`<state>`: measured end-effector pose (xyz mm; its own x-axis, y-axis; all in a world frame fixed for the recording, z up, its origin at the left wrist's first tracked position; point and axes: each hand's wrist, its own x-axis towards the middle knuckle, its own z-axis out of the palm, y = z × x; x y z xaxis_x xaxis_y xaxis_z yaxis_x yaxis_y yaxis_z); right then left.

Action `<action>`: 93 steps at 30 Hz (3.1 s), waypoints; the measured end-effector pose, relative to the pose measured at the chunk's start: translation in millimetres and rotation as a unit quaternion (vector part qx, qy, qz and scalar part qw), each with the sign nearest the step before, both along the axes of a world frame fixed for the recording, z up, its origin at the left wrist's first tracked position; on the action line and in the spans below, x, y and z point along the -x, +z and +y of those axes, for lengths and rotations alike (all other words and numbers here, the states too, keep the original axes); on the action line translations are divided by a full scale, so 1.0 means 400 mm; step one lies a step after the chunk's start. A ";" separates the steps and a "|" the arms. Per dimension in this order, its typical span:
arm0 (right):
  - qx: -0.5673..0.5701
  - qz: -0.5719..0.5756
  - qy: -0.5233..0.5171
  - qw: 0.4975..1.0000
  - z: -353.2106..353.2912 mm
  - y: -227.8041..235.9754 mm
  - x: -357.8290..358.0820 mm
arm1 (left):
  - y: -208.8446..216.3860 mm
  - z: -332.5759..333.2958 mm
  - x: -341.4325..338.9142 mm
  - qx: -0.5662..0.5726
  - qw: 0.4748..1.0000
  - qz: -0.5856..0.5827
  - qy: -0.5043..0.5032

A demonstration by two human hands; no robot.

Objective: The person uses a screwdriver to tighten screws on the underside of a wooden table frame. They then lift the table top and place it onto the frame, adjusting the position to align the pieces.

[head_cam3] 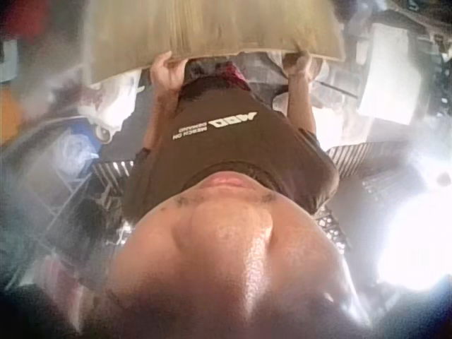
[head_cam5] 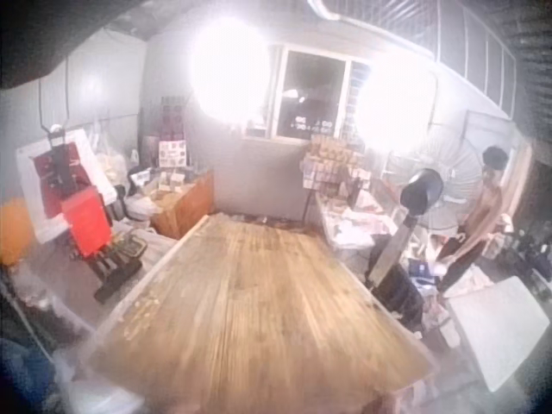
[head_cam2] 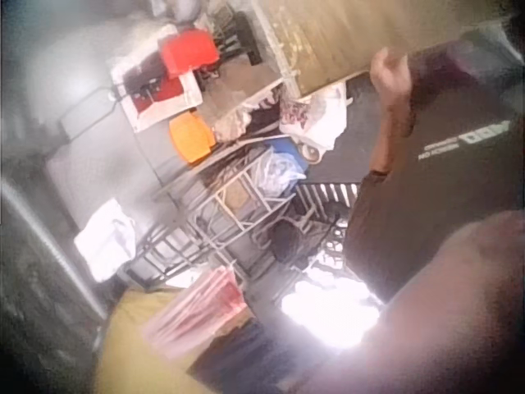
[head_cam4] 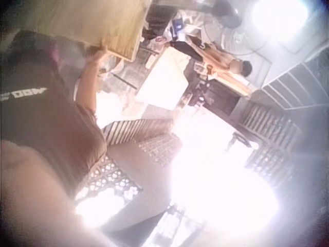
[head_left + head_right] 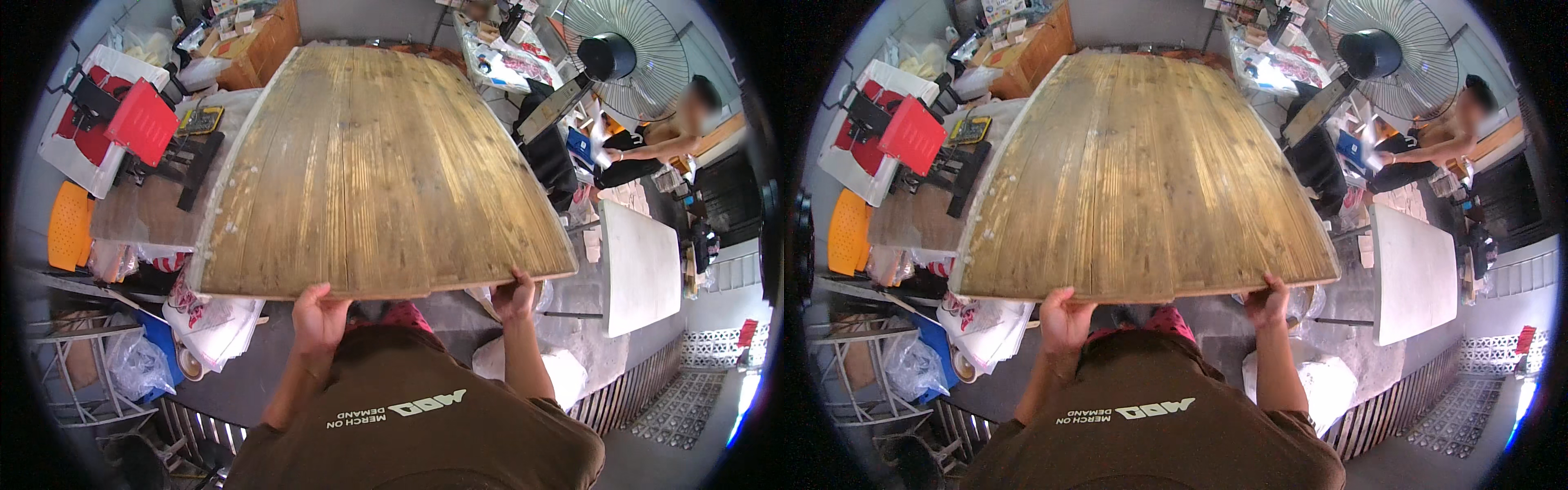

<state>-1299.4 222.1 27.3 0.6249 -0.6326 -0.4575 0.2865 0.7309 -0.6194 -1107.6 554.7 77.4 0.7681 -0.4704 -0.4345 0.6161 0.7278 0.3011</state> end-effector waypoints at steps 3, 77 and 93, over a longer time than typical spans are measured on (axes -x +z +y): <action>-0.052 0.020 -0.039 0.998 0.025 0.015 -0.002 | 0.000 0.001 0.010 -0.009 1.000 0.007 -0.011; -0.288 0.148 0.056 0.945 0.736 -0.338 0.912 | -0.373 0.789 0.871 -0.234 0.914 0.330 -0.033; -0.329 0.119 0.054 0.935 0.925 -0.324 1.274 | -0.450 1.010 1.264 -0.434 0.881 0.142 -0.126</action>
